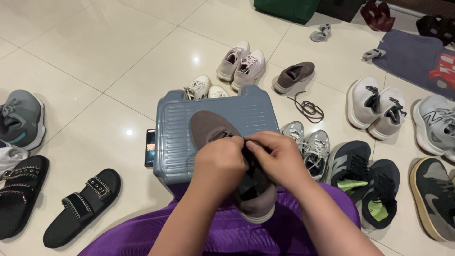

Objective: The person removes the laces from a brown sneaker, then threads and ties the laces back through the eyelets. The person repeats the process on the matching sneaker, finishing by tying both shoes.

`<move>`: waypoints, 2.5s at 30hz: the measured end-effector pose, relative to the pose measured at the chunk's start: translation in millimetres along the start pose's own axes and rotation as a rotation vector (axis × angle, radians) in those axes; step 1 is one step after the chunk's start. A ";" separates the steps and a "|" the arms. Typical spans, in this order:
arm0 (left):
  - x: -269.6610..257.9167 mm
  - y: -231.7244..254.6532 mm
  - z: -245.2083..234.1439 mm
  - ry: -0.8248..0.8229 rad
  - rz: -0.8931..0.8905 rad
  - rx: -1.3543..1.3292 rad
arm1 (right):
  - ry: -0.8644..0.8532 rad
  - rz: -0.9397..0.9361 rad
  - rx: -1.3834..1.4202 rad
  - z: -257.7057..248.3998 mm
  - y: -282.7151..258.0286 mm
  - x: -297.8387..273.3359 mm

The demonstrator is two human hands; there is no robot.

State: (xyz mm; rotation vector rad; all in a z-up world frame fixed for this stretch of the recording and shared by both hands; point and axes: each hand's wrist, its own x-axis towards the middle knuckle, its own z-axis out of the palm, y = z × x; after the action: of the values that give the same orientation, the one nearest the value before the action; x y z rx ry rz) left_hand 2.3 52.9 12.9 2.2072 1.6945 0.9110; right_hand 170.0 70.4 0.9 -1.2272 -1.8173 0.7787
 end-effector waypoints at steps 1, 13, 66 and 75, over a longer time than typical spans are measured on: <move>-0.3 0.7 1.0 0.019 -0.004 -0.011 | 0.028 -0.086 -0.098 0.1 0.0 -2.5; 4.1 14.1 -13.0 -0.074 -0.201 -0.149 | -0.085 0.556 0.784 2.2 35.4 17.3; -1.4 -1.0 -12.2 0.103 -0.317 0.108 | 0.070 -0.057 -0.375 -1.8 -58.2 -5.9; -14.6 -10.8 -21.9 0.508 0.106 -0.294 | 0.227 -0.311 -0.435 -12.4 -54.9 -23.6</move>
State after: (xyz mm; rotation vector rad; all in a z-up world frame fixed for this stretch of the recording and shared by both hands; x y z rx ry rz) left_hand -21.2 38.5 19.5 1.9910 1.5002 1.7417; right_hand 161.1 30.2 46.0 -1.1963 -1.9776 0.0644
